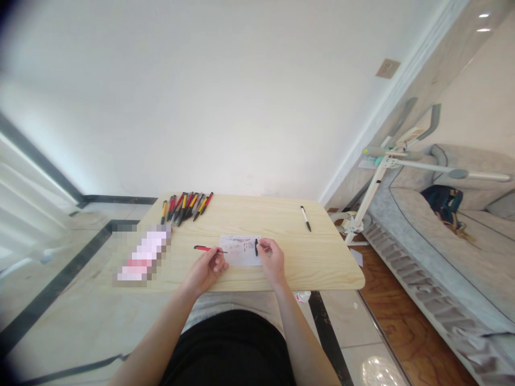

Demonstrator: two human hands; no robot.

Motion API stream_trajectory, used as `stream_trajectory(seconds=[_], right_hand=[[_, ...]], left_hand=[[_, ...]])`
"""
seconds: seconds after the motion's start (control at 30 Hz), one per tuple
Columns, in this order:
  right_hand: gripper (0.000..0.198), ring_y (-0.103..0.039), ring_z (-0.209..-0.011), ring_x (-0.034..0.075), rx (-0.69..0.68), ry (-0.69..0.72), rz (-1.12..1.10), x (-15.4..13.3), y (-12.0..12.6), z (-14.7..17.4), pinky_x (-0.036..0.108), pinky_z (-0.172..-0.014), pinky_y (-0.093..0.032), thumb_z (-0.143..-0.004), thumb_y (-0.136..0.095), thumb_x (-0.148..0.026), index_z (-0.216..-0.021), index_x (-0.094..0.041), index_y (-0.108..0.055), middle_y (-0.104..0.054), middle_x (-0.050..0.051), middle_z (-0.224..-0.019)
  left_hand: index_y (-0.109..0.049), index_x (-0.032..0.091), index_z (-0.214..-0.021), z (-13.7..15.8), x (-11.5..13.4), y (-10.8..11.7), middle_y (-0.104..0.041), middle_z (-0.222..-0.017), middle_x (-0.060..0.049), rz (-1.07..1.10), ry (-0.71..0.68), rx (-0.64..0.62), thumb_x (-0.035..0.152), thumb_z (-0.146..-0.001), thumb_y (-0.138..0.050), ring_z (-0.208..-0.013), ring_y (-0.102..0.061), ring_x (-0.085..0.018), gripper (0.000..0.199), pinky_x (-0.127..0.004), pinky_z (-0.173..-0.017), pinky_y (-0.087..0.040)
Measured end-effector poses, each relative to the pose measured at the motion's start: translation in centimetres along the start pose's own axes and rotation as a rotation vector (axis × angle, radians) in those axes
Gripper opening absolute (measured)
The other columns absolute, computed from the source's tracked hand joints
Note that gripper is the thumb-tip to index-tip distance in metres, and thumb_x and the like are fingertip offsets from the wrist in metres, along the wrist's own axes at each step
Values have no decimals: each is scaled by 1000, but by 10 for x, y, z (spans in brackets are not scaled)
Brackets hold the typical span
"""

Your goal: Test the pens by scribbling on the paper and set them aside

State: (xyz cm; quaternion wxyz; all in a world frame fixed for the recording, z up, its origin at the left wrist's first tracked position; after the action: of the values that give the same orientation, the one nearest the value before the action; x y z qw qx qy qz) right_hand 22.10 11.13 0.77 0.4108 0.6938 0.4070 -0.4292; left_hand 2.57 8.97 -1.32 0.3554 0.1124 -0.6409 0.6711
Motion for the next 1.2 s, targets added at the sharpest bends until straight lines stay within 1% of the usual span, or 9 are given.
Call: stream_trajectory(seconds=[0.17, 0.27, 0.53, 0.7, 0.93, 1.2], right_hand=[[19, -59, -72, 17, 4, -26, -90, 1, 2, 0, 30, -67, -46, -70, -60, -31, -82, -16, -60, -64, 5, -77], [19, -59, -71, 17, 9, -31, -108, 2, 3, -1, 30, -67, -46, -70, -61, -32, -79, -16, -61, -64, 5, -76], [19, -58, -65, 16, 24, -52, -74, 5, 3, 0, 29, -63, -46, -68, -62, -33, -76, -15, -62, -64, 4, -70], [19, -59, -68, 17, -3, -47, -77, 2, 1, 1, 29, -65, -47, -69, -61, -32, -77, -15, -62, -65, 5, -72], [19, -59, -66, 17, -17, -44, -56, -2, 0, 2, 29, -63, -47, -69, -60, -33, -77, -16, -62, -65, 5, -72], [21, -59, -65, 17, -30, -54, -53, -6, -1, 3, 29, -62, -47, -68, -61, -35, -76, -15, -63, -66, 5, -70]], left_hand=[[-58, 14, -72, 0, 1, -1, -45, -51, 5, -1, -8, -7, 29, -79, -52, -42, -37, -3, 18, -24, -59, -39], [-57, 14, -71, 1, 1, -1, -46, -51, 5, 5, -12, -6, 30, -80, -51, -42, -37, -3, 19, -24, -58, -39], [-57, 14, -73, 1, 1, -1, -46, -51, 5, -2, -10, 5, 30, -79, -52, -41, -37, -4, 18, -25, -59, -40], [-57, 15, -76, 1, 1, -1, -46, -52, 5, -3, -17, -7, 30, -80, -51, -41, -36, -4, 17, -25, -58, -40], [-56, 14, -71, 0, 1, -2, -45, -51, 5, -5, -14, 1, 31, -79, -52, -41, -36, -4, 19, -25, -58, -40], [-56, 15, -72, 1, 1, -1, -45, -50, 6, -38, -10, 21, 33, -77, -53, -41, -36, -4, 19, -25, -59, -40]])
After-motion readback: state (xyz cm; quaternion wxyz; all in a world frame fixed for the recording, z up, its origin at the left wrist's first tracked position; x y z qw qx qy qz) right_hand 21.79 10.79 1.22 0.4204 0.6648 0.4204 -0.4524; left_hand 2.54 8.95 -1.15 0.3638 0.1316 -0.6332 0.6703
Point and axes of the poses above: each hand's wrist, its own z-axis away from the middle knuckle, its own y-axis out of the back of the hand, x = y × z, the point moved 9 cm from there along -z, towards the middle knuckle
